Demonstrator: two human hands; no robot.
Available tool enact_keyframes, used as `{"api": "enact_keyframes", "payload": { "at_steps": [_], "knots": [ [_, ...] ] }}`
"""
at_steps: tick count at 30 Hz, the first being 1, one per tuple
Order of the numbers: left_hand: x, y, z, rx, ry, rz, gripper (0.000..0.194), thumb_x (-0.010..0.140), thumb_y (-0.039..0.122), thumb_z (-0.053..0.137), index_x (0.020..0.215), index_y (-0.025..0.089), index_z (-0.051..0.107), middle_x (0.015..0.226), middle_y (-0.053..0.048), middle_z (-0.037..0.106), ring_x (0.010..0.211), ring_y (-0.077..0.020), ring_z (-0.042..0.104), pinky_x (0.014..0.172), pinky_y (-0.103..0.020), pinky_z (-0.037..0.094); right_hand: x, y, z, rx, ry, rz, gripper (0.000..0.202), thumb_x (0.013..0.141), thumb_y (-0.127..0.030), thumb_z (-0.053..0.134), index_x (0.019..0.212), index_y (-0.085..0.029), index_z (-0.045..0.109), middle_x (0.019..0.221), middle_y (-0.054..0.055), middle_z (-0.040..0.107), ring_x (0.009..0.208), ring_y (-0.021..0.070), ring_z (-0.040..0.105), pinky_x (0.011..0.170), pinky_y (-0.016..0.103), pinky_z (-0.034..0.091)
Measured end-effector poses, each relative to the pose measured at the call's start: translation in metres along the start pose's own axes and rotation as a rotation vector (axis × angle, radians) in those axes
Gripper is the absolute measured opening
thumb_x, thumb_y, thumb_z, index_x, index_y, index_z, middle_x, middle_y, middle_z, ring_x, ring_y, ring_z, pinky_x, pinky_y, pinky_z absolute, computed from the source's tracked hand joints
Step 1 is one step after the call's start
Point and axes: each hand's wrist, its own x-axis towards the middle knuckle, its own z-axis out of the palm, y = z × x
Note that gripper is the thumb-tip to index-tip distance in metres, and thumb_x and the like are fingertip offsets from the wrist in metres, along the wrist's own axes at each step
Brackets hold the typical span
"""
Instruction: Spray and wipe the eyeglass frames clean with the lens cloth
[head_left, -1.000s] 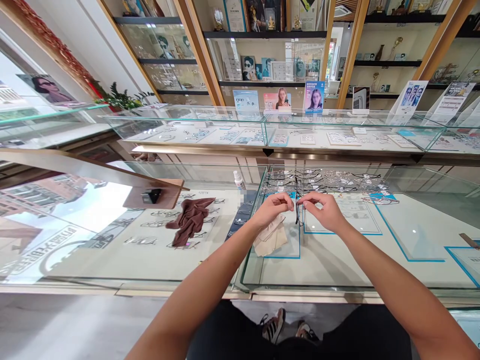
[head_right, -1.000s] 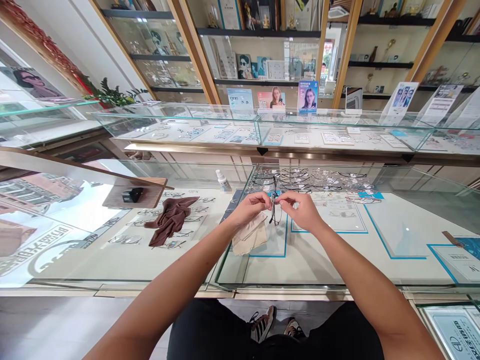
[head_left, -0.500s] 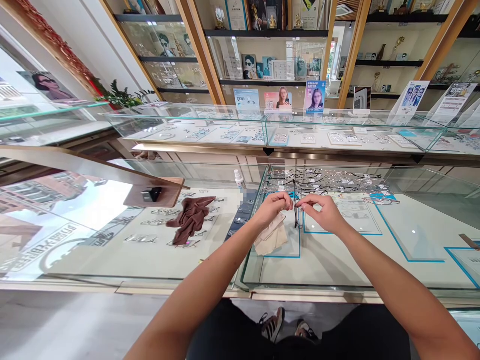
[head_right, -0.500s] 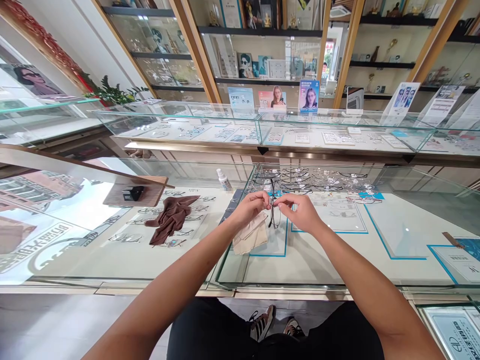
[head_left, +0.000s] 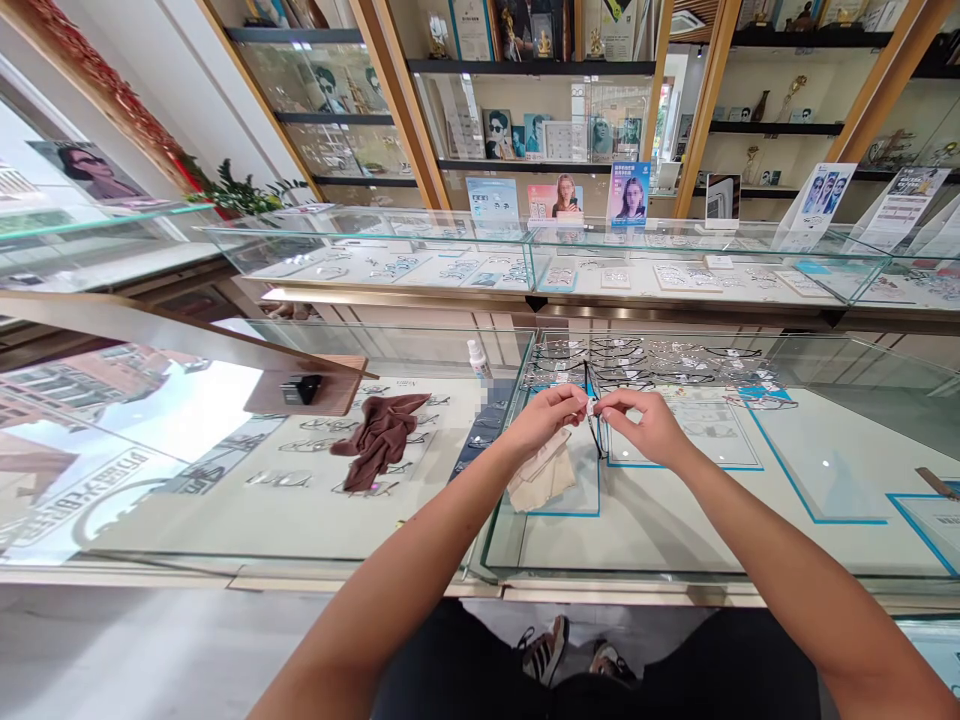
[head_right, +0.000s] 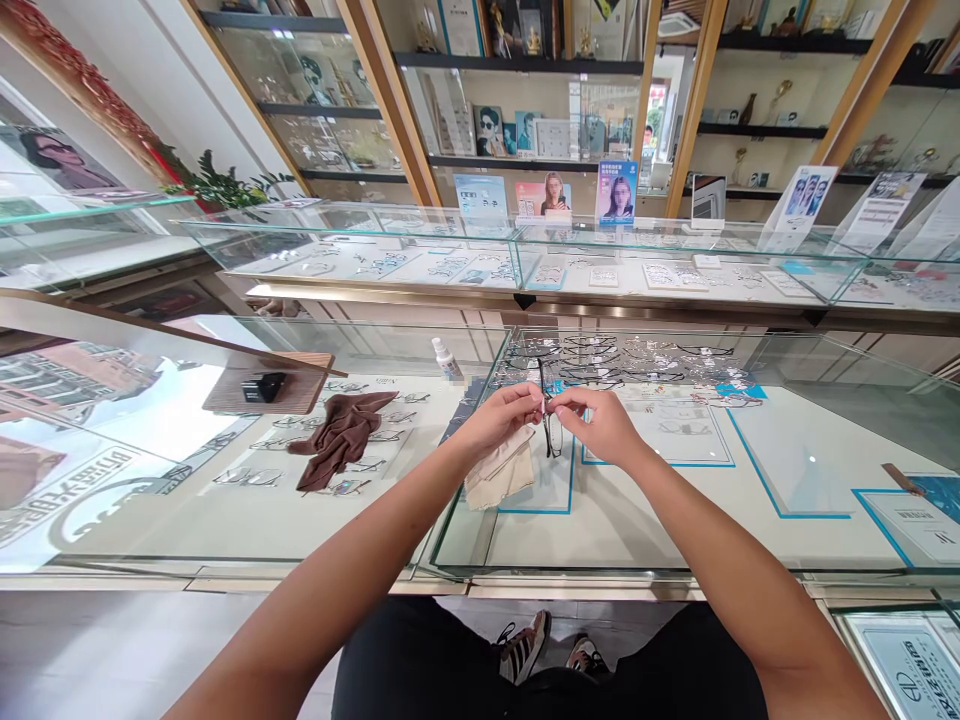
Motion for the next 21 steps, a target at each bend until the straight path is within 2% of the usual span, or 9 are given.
{"api": "enact_keyframes", "payload": {
  "at_steps": [4, 7, 12, 16, 21],
  "knots": [
    [0.000, 0.000, 0.000, 0.022, 0.019, 0.035, 0.030, 0.073, 0.042, 0.081, 0.075, 0.019, 0.063, 0.072, 0.001, 0.058, 0.072, -0.0133, 0.051, 0.073, -0.029, 0.038, 0.001, 0.001, 0.000, 0.021, -0.012, 0.024, 0.019, 0.090, -0.029, 0.060, 0.084, -0.022, 0.077, 0.088, 0.004, 0.081, 0.079, 0.0187, 0.069, 0.076, 0.033, 0.051],
    [-0.001, 0.001, 0.001, 0.056, 0.045, 0.075, 0.027, 0.074, 0.041, 0.080, 0.075, 0.019, 0.064, 0.071, 0.002, 0.057, 0.073, -0.0137, 0.050, 0.074, -0.030, 0.038, 0.002, 0.003, 0.001, 0.118, -0.009, 0.065, 0.015, 0.088, -0.035, 0.067, 0.085, -0.023, 0.074, 0.089, 0.004, 0.079, 0.081, 0.0188, 0.069, 0.079, 0.034, 0.051],
    [-0.002, 0.002, 0.001, 0.134, 0.062, 0.131, 0.029, 0.077, 0.044, 0.078, 0.075, 0.019, 0.063, 0.072, 0.001, 0.057, 0.073, -0.0145, 0.050, 0.075, -0.031, 0.038, 0.006, 0.010, 0.002, 0.406, 0.009, 0.311, 0.032, 0.077, -0.046, 0.081, 0.095, -0.024, 0.068, 0.085, 0.001, 0.079, 0.077, 0.0174, 0.070, 0.078, 0.033, 0.050],
    [-0.002, 0.002, -0.001, 0.194, 0.032, 0.157, 0.031, 0.080, 0.046, 0.078, 0.075, 0.020, 0.064, 0.072, 0.001, 0.058, 0.074, -0.0151, 0.050, 0.076, -0.031, 0.040, 0.008, 0.014, 0.002, 0.452, -0.078, 0.437, 0.032, 0.071, -0.047, 0.086, 0.085, -0.021, 0.074, 0.083, 0.003, 0.079, 0.079, 0.0168, 0.070, 0.075, 0.031, 0.046],
    [-0.001, 0.002, -0.004, 0.207, -0.015, 0.179, 0.036, 0.080, 0.052, 0.080, 0.078, 0.019, 0.065, 0.074, 0.000, 0.058, 0.074, -0.0149, 0.050, 0.075, -0.031, 0.041, 0.008, 0.017, 0.001, 0.595, -0.076, 0.476, 0.031, 0.064, -0.045, 0.090, 0.073, -0.021, 0.073, 0.079, 0.001, 0.076, 0.076, 0.0151, 0.065, 0.071, 0.028, 0.044]
  ]
}}
